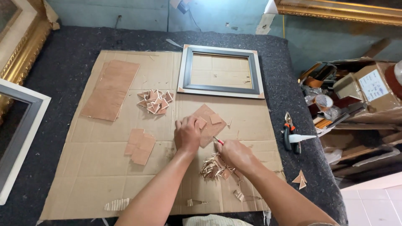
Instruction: Using a utility knife to shave small pieces of wood or cardboard on a workbench to create slivers.
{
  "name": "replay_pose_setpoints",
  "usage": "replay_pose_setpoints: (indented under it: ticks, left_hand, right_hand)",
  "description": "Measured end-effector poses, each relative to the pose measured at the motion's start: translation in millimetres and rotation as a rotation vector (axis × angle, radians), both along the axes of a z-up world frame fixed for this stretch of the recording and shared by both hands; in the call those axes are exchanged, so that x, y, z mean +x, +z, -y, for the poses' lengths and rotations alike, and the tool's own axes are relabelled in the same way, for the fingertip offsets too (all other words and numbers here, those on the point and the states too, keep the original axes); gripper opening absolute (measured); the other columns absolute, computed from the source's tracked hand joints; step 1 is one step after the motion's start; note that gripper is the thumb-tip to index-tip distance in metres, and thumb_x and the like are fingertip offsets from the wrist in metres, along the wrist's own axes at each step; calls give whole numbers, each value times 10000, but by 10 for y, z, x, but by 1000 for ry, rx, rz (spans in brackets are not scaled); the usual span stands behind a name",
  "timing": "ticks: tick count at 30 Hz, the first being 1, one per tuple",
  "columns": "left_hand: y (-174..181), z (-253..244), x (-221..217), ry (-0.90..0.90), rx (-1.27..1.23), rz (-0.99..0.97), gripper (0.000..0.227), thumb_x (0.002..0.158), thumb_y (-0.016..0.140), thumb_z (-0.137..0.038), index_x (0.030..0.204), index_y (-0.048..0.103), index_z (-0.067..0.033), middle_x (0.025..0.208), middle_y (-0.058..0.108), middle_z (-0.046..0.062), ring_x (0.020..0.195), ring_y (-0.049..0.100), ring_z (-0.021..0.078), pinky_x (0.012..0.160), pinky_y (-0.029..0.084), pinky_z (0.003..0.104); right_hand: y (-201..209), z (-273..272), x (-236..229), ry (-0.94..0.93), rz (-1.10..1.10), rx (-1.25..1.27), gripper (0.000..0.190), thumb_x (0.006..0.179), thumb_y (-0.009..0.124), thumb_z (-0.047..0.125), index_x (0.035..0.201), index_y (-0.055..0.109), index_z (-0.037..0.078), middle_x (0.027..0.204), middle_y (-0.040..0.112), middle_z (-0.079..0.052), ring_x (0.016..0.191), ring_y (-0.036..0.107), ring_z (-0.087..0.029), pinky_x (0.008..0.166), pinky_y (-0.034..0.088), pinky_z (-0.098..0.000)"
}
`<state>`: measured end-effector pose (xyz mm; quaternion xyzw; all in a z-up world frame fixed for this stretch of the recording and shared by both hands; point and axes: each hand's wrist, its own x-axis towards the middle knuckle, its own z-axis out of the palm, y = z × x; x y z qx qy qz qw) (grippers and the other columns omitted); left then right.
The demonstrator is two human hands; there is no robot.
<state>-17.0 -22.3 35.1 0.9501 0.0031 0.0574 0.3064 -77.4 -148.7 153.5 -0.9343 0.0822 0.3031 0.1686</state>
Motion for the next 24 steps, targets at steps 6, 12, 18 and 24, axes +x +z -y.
replay_pose_setpoints:
  ticks: [6,12,18,24]
  left_hand:
    - [-269,-201,54,-219,115,141,50,791,525,-215,830,557,-216,870,553,-37,959,484,167,708,501,311]
    - [-355,-257,78,-228,292,408,92,789,610,-288,774,570,-207,804,543,-65,887,503,125,640,517,231]
    - [-473,-236,149,-233,472,618,66,778,609,-274,766,579,-217,833,559,-72,869,521,145,627,458,255]
    - [-471,-275,129,-247,446,650,90,744,609,-236,830,594,-259,799,561,-79,858,511,149,627,432,281]
  right_hand:
    - [-13,-2,-2,2,-35,26,560,842,282,454,968,618,23,988,613,-235,1030,554,-368,866,439,-463]
    - [-348,163,249,30,-63,54,578,850,253,414,1002,615,-10,1054,589,-259,1081,514,-388,917,395,-490]
    - [65,-40,346,-111,58,184,526,843,275,428,955,638,64,1036,618,-192,1080,519,-355,923,397,-448]
    - [-533,-89,635,-80,177,182,507,853,300,436,988,607,55,1021,607,-202,1037,540,-360,908,419,-451]
